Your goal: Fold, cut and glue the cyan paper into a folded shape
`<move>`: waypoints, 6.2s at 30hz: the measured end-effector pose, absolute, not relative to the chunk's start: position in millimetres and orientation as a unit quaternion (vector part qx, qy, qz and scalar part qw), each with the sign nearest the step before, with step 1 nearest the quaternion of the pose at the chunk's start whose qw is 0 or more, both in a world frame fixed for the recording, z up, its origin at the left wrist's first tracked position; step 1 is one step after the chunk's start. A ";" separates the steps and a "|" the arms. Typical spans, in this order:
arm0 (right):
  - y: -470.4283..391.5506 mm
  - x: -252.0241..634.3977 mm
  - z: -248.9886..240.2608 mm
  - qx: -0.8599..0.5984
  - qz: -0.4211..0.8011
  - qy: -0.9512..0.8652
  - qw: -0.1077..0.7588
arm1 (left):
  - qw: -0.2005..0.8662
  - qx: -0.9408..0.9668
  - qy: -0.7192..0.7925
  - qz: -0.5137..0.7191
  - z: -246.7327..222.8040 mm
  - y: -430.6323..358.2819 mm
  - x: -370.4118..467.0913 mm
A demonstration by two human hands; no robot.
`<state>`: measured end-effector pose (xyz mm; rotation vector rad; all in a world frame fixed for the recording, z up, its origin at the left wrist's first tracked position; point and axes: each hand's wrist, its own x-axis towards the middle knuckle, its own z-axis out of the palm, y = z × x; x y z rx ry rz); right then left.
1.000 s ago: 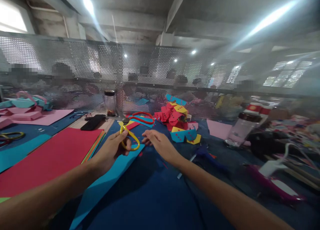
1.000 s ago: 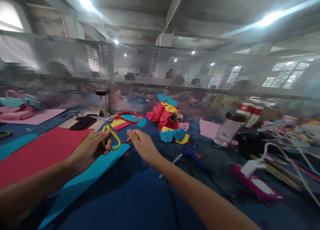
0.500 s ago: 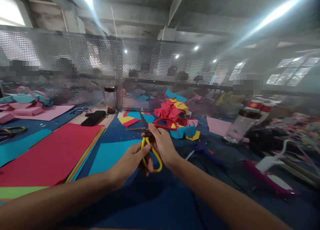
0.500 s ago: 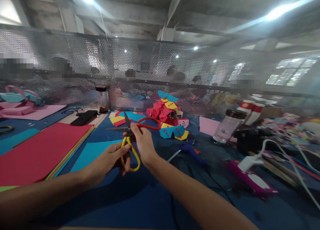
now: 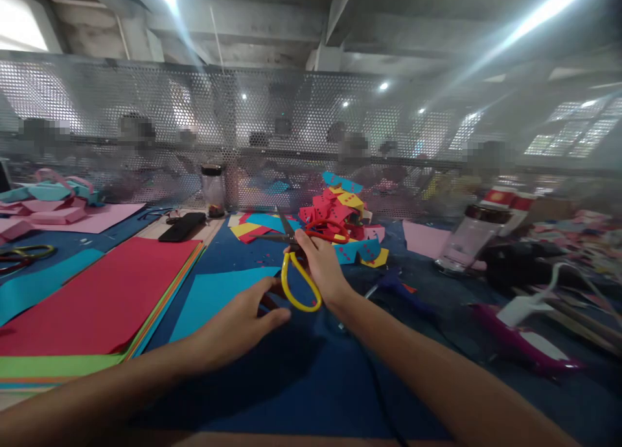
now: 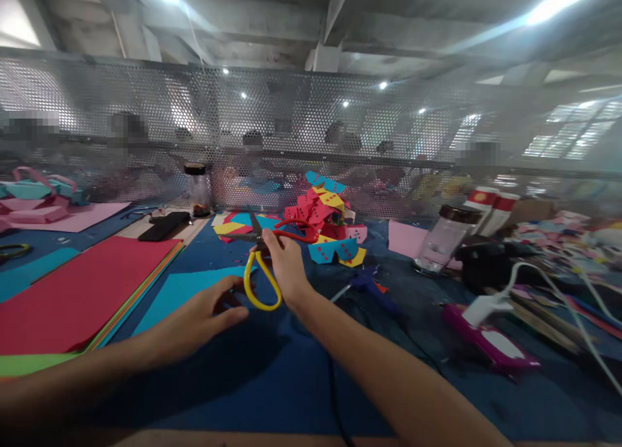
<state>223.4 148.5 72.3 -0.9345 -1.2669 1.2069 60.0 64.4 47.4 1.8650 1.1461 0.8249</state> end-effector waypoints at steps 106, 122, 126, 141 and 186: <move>140.4 334.9 76.0 -0.468 0.538 -0.685 0.148 | 0.211 0.836 0.457 0.217 49.9 108.5 -79.7; 133.0 328.0 68.6 -0.469 0.470 -0.744 0.074 | 0.305 0.809 0.448 0.226 42.5 110.6 -85.9; 132.8 328.4 66.3 -0.457 0.470 -0.754 0.053 | 0.285 0.824 0.446 0.202 36.6 113.4 -87.3; 130.1 328.4 63.1 -0.466 0.453 -0.760 0.021 | 0.108 0.925 0.358 0.066 21.7 87.3 -16.7; 98.4 299.3 64.7 -0.511 0.478 -0.713 0.047 | 0.083 0.939 0.323 0.086 5.3 99.1 -8.8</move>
